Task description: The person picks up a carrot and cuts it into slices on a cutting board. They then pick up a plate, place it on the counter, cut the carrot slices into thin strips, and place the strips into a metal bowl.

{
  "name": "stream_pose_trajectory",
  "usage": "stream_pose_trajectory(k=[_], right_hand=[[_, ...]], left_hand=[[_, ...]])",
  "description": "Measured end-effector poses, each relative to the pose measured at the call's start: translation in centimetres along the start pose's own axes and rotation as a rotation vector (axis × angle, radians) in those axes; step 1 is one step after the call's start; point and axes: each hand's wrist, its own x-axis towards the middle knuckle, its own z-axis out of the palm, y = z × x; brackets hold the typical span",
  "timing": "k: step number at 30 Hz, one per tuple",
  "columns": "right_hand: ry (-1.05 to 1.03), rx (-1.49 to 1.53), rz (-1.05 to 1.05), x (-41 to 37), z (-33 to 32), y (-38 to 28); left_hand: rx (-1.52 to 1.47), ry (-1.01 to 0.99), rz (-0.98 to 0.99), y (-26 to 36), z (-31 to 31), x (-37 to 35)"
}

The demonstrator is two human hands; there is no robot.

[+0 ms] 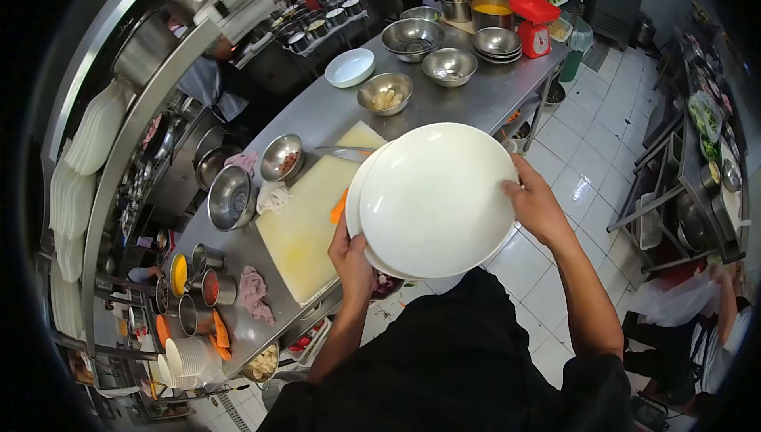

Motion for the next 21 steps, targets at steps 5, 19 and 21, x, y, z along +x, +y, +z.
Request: stream_pose_trajectory(k=[5, 19, 21], right_hand=[[0.021, 0.327, 0.098, 5.3, -4.4, 4.5], [-0.296, 0.250, 0.148, 30.9, -11.7, 15.4], [-0.351, 0.238, 0.125, 33.4, -11.0, 16.4]], left_hand=[[0.134, -0.135, 0.025, -3.1, 6.9, 3.9], [0.540, -0.296, -0.368, -10.6, 17.2, 17.5], [0.510, -0.335, -0.477, -10.1, 17.4, 19.4]])
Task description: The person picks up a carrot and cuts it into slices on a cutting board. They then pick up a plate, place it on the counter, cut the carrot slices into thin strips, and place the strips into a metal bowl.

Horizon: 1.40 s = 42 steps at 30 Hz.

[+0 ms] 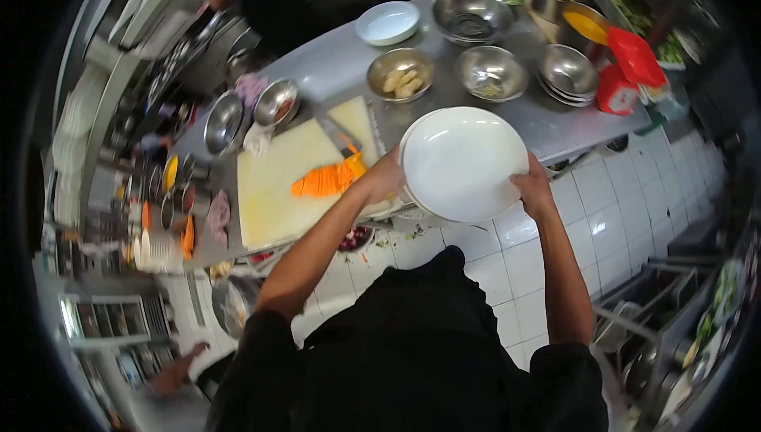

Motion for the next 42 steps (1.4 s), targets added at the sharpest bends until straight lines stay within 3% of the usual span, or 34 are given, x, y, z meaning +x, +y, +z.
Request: stream_pose_trajectory(k=[4, 7, 11, 13, 16, 18, 19, 21, 23, 26, 33, 36, 38, 42], right_hand=[[0.009, -0.087, 0.016, 2.6, 1.9, -1.2], [0.022, -0.080, -0.052, 4.0, 2.7, -0.7], [0.066, -0.122, -0.077, 5.4, 3.0, 1.1], [0.121, -0.202, 0.014, 4.2, 3.4, -0.2], [0.496, -0.801, -0.474, 1.4, 5.8, -1.9], [0.306, -0.679, -0.633, -1.1, 10.1, -3.9], [0.162, -0.601, -0.693, -2.0, 12.5, -4.1], [-0.123, -0.560, -0.572, -4.4, 19.3, -4.4], [-0.274, -0.795, -0.659, -4.8, 24.6, -3.6], [-0.254, -1.035, -0.604, -3.7, 28.9, -1.8], [-0.188, -1.253, -0.379, -1.7, 32.1, 0.5], [-0.129, -1.354, -0.299, -0.8, 33.1, 0.4], [-0.141, -1.289, -0.193, -3.2, 35.4, -3.3], [-0.099, -1.177, -0.129, -6.5, 37.2, -4.3]], left_hand=[[-0.267, 0.039, -0.174, 4.0, -0.1, -0.8], [-0.190, 0.188, -0.047, -3.7, -0.7, 5.9], [0.240, 0.419, 0.118, 0.1, -0.6, -0.7], [0.230, 0.450, 0.278, -0.4, -2.2, -4.7], [0.277, 0.641, 0.474, -3.9, -7.0, -9.9], [0.481, 0.752, 0.512, -7.6, -11.0, -12.1], [0.564, 0.731, 0.539, -9.2, -12.7, -12.6], [0.725, 0.689, 0.610, -11.4, -15.5, -12.5], [0.769, 0.632, 0.689, -12.4, -16.8, -11.9], [0.775, 0.518, 0.786, -13.7, -18.5, -10.9], [0.691, 0.323, 0.985, -15.2, -20.5, -8.8], [0.846, 0.207, 0.972, -17.3, -20.6, -7.0], [0.663, 0.273, 1.034, -16.3, -20.2, -7.5], [0.576, 0.268, 1.026, -16.1, -20.1, -7.6]])
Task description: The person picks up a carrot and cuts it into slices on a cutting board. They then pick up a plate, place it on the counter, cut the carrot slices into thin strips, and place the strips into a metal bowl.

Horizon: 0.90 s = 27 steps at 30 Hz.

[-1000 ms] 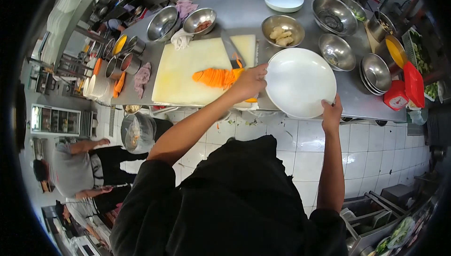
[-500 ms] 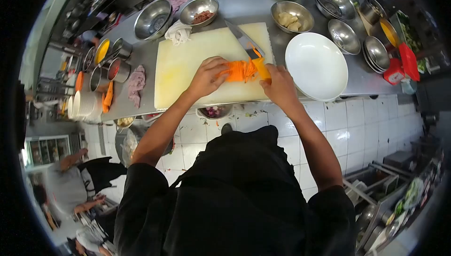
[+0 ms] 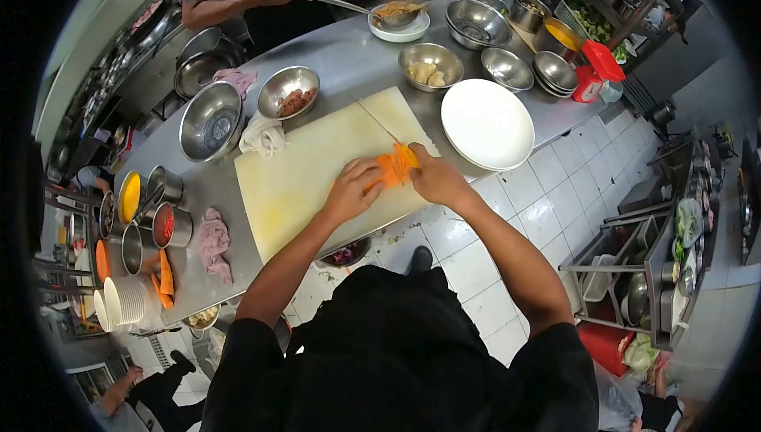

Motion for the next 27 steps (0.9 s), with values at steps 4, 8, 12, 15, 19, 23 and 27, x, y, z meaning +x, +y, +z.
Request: stream_pose_trajectory(k=[4, 8, 12, 15, 19, 23, 27], right_hand=[[0.022, -0.015, -0.036, -1.0, 1.6, 0.0], [-0.088, 0.006, 0.113, -2.5, 0.5, -3.6], [-0.036, -0.090, -0.026, -4.7, 1.4, -4.8], [-0.052, -0.133, -0.004, -5.6, 2.2, -5.2], [-0.022, -0.162, -0.005, -6.3, 4.1, -4.2], [-0.046, -0.123, 0.013, -6.5, 4.2, -4.1], [-0.120, -0.088, 0.091, -6.6, 3.1, -5.2]], left_hand=[[0.005, 0.006, -0.026, -0.5, 0.4, -0.5], [0.078, 0.072, 0.068, -0.7, -0.6, -0.3], [0.036, 0.062, 0.019, -0.7, -0.6, -1.1], [0.010, 0.066, -0.007, -0.8, -0.1, -0.9], [0.044, 0.038, -0.013, -1.1, 0.1, -1.0], [0.053, 0.038, -0.019, -1.2, 0.3, -0.9], [0.054, 0.026, -0.044, -1.0, 0.2, -0.9]])
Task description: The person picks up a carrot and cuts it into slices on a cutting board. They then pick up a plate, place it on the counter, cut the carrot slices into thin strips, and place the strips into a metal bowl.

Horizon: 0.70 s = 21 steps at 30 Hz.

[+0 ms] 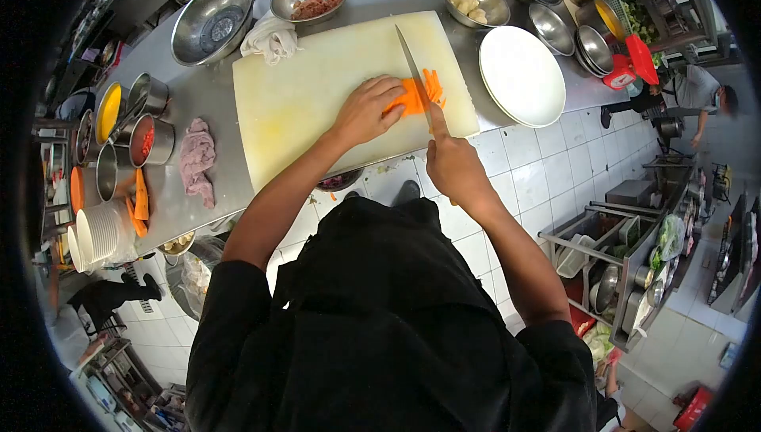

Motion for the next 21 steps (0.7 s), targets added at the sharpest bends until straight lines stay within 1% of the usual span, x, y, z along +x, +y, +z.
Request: stream_pose_trajectory(k=[7, 10, 11, 13, 14, 17, 18, 21], right_hand=[[-0.007, -0.029, 0.007, -0.1, 0.6, 0.0], [-0.070, 0.043, 0.079, -0.2, -0.2, -0.8], [-0.007, 0.030, 0.013, 0.3, 0.2, -0.3], [0.111, -0.001, -0.116, 1.4, 3.2, 2.3], [0.243, -0.021, -0.253, 3.1, 5.4, 4.1], [0.130, 0.051, -0.144, 5.4, 3.1, 2.4], [0.110, 0.016, -0.143, 5.9, 2.6, 2.8], [0.016, -0.002, -0.065, 4.0, -0.8, 0.1]], left_hand=[[0.027, -0.020, -0.014, 0.2, -0.2, 0.0], [0.027, -0.048, -0.023, 0.2, -0.3, 0.2], [0.036, -0.047, -0.024, 0.1, -0.2, 0.3], [0.050, -0.045, -0.034, 0.1, 0.1, 0.0], [0.055, -0.045, -0.032, 0.2, 0.2, -0.2], [0.077, -0.039, -0.024, 0.0, 0.0, 0.0], [0.072, -0.053, -0.020, 0.2, 0.0, -0.2], [0.063, -0.061, -0.029, 0.2, -0.3, 0.1]])
